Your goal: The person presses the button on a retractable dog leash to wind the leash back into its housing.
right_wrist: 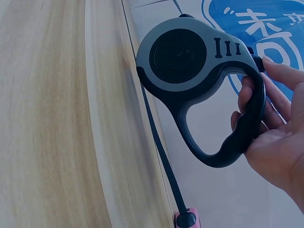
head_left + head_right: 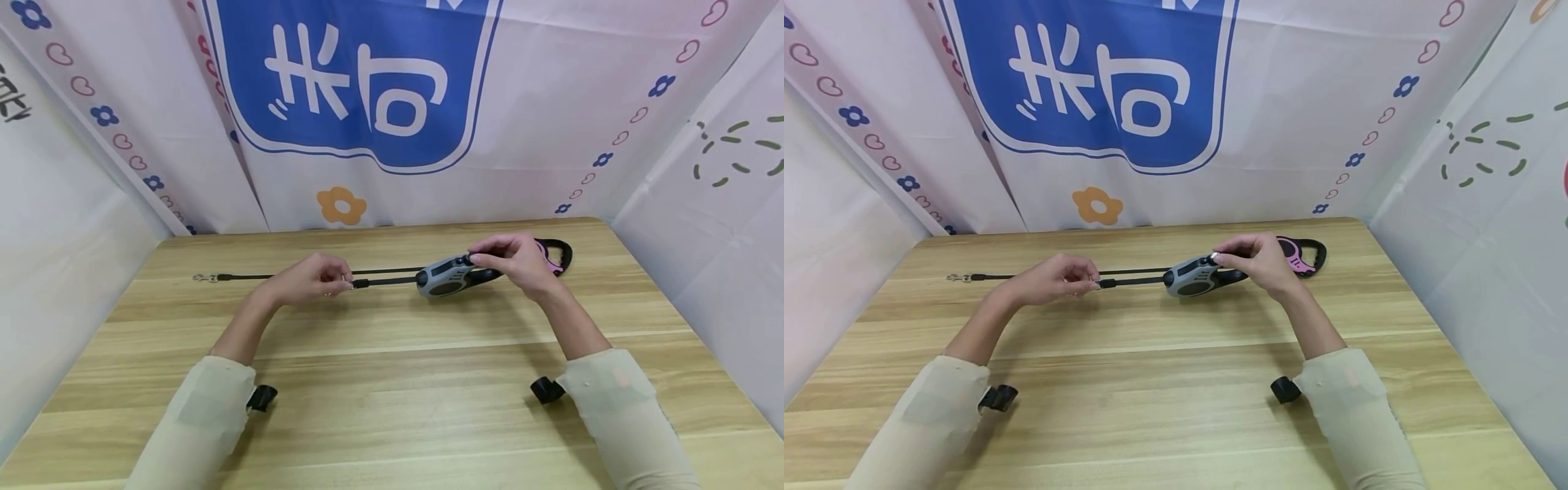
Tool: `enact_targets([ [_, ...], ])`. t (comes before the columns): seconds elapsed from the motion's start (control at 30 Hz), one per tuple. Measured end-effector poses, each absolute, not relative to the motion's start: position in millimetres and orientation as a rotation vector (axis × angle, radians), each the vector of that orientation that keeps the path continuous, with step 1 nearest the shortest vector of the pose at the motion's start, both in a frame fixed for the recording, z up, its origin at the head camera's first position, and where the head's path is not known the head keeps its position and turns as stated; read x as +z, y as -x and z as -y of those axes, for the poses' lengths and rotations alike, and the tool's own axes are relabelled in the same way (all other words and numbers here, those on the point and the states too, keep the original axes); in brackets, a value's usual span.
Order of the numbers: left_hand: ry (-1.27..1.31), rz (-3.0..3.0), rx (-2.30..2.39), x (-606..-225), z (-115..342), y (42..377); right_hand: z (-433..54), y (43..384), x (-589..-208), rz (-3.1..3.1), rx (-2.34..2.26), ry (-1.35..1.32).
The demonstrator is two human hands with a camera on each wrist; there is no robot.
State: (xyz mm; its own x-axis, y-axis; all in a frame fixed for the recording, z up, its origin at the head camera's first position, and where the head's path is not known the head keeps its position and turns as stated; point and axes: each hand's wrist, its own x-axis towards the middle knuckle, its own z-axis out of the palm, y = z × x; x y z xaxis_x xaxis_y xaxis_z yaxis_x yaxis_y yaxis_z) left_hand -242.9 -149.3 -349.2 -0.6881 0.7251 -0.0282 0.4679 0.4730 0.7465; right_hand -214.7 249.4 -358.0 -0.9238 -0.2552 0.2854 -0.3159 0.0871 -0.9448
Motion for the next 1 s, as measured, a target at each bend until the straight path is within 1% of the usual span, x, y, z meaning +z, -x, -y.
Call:
enact_targets([
  [1.0, -1.072, -2.353, 1.049, -353.1, 151.5, 247.2, -251.4, 215.3, -359.5, 2.281, 1.978, -0.603],
])
